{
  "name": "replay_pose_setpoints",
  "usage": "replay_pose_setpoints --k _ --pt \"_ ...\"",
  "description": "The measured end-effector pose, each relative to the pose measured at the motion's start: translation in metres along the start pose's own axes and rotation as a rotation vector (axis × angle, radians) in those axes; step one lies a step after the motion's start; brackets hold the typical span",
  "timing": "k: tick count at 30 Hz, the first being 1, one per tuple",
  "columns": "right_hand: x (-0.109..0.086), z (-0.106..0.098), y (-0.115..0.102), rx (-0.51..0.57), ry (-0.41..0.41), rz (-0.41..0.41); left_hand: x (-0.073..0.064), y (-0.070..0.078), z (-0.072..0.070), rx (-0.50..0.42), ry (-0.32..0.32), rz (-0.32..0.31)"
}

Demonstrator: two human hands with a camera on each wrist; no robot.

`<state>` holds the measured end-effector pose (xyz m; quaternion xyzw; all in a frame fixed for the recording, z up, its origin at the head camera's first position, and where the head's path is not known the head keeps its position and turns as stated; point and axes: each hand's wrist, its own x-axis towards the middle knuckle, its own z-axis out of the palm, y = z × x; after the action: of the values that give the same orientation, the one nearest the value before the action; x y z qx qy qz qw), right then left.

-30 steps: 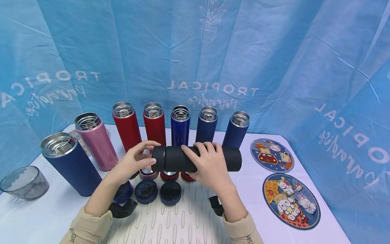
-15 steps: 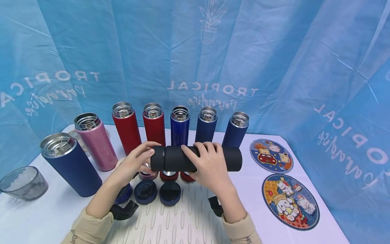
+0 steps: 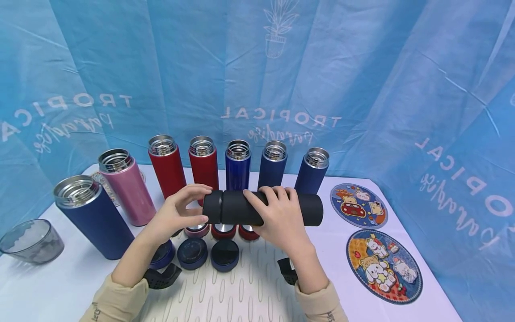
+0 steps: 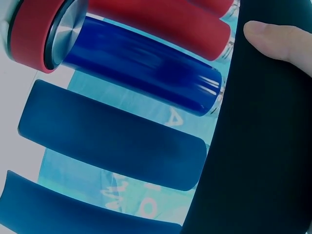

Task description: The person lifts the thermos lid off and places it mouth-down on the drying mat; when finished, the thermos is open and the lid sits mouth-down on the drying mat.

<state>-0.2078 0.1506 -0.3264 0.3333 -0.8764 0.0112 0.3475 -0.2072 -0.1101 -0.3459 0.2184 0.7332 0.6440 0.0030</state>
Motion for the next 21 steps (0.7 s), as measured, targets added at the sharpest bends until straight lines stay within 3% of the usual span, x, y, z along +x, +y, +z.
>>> replay_pose_setpoints --k 6,14,17,21 --pt "-0.0002 -0.0001 -0.0008 -0.003 0.006 -0.007 0.002 -0.0014 0.0021 0.015 0.029 -0.118" --pt "0.0007 0.0002 -0.0013 0.007 0.011 -0.013 0.0042 -0.001 0.0027 -0.026 0.01 -0.188" --pt "0.0006 0.0005 -0.0011 0.005 0.007 -0.008 0.0033 0.0001 0.0015 -0.013 -0.01 -0.172" --pt "-0.0001 0.0008 0.0 0.0 0.004 0.001 0.0014 -0.0002 0.0011 -0.035 -0.036 -0.072"
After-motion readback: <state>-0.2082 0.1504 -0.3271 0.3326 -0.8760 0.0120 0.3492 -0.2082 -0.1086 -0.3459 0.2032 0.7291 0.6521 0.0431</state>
